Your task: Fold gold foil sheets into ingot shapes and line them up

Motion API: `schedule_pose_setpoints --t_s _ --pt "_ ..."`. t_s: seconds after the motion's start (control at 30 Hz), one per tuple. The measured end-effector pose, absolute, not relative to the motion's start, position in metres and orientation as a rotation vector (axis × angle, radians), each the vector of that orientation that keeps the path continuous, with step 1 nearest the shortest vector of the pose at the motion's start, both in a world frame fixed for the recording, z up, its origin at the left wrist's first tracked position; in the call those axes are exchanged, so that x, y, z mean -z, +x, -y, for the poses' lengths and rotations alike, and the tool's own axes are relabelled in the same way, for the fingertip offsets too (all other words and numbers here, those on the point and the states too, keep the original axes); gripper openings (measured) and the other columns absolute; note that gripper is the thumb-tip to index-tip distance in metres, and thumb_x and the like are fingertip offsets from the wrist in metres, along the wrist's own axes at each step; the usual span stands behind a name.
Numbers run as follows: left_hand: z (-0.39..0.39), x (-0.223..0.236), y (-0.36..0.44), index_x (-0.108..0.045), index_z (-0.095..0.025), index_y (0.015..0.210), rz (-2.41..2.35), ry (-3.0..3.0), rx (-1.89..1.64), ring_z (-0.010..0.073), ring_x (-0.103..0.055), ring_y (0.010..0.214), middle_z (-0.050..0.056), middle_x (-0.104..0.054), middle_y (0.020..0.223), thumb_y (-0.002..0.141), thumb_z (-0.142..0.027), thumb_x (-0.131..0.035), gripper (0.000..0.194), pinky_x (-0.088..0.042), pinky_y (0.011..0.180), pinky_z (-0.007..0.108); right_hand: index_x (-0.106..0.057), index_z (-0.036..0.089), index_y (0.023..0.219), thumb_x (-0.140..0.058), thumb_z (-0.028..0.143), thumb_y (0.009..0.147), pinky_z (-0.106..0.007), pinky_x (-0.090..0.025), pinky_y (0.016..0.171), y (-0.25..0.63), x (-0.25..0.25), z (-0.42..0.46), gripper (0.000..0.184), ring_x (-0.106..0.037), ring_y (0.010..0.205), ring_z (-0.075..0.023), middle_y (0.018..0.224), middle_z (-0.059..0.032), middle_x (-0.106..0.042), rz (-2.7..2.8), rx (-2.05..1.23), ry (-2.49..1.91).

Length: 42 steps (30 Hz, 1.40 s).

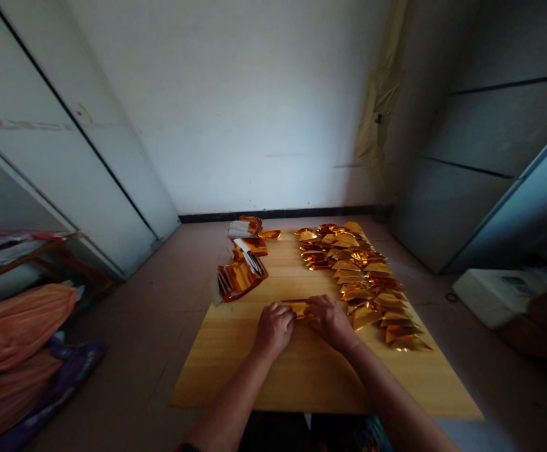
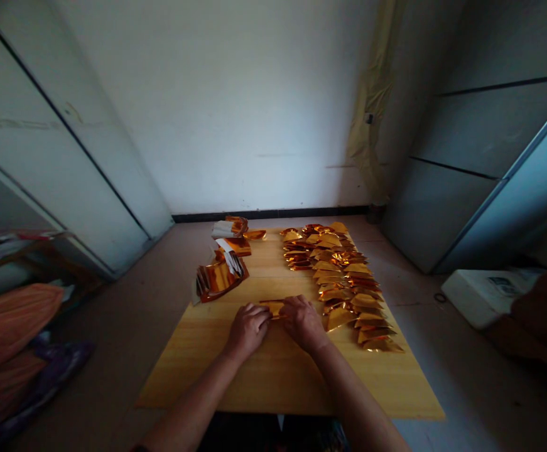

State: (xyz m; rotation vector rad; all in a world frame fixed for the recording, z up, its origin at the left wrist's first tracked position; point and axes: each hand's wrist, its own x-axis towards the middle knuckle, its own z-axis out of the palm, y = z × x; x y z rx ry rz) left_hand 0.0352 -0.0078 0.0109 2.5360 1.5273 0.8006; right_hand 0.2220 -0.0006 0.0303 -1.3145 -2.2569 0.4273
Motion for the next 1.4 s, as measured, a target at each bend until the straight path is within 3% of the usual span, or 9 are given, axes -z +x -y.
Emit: schedule_pose_setpoints --t_s 0.1,0.3,0.57,0.73,0.9,1.4 --pt "-0.001 -0.01 0.032 -0.071 -0.022 0.082 -1.51 2.391 -0.821 0.0184 -0.06 0.085 0.005 -0.07 0.084 0.079 -0.013 -0.055 0.018 -0.044 0.08 0.032 -0.068 0.023 0.085 -0.05 0.013 0.08 -0.028 -0.041 0.081 0.22 -0.023 -0.008 0.021 -0.058 0.088 -0.0185 0.088 -0.0041 -0.068 2.234 -0.549 -1.343" --pt "-0.019 -0.004 0.029 -0.068 -0.022 0.097 -1.614 1.902 -0.909 0.0164 -0.065 0.085 0.004 -0.072 0.094 0.077 -0.011 -0.053 0.027 -0.048 0.079 0.028 -0.065 0.02 0.09 -0.055 0.024 0.081 -0.023 -0.04 0.07 0.217 -0.011 -0.028 0.015 -0.06 0.082 -0.0167 0.094 -0.0055 -0.066 1.981 -0.543 -1.604" --pt "-0.017 -0.014 0.038 -0.057 -0.024 0.116 -1.899 1.924 -0.713 0.0171 -0.065 0.078 0.004 -0.07 0.089 0.078 -0.014 -0.054 0.039 -0.045 0.069 0.025 -0.061 0.02 0.086 -0.06 0.028 0.075 -0.022 -0.031 0.058 0.213 -0.014 -0.035 0.013 -0.056 0.073 -0.0144 0.086 -0.0028 -0.064 1.903 -0.499 -1.812" --pt "-0.018 -0.012 0.043 -0.055 -0.021 0.116 -1.922 2.05 -0.669 0.0178 -0.063 0.092 0.006 -0.069 0.103 0.079 -0.011 -0.053 0.038 -0.044 0.079 0.027 -0.06 0.021 0.086 -0.06 0.027 0.074 -0.021 -0.028 0.057 0.211 -0.016 -0.035 0.013 -0.054 0.072 -0.0127 0.087 -0.0013 -0.063 1.893 -0.517 -1.864" --pt "-0.017 -0.006 0.046 -0.057 -0.021 0.113 -1.974 2.128 -0.581 0.0179 -0.061 0.095 0.006 -0.067 0.101 0.082 -0.018 -0.054 0.031 -0.044 0.084 0.027 -0.06 0.021 0.088 -0.061 0.028 0.073 -0.021 -0.027 0.058 0.21 -0.02 -0.035 0.016 -0.055 0.074 -0.0124 0.09 -0.0008 -0.063 1.901 -0.514 -1.917" --pt "-0.011 -0.01 0.046 -0.058 -0.022 0.103 -2.058 2.258 -0.446 0.0177 -0.06 0.085 0.004 -0.066 0.089 0.085 -0.015 -0.047 0.022 -0.041 0.073 0.027 -0.06 0.023 0.085 -0.06 0.028 0.072 -0.022 -0.024 0.053 0.204 -0.023 -0.038 0.015 -0.056 0.073 -0.0132 0.086 -0.0003 -0.064 1.852 -0.501 -2.048"
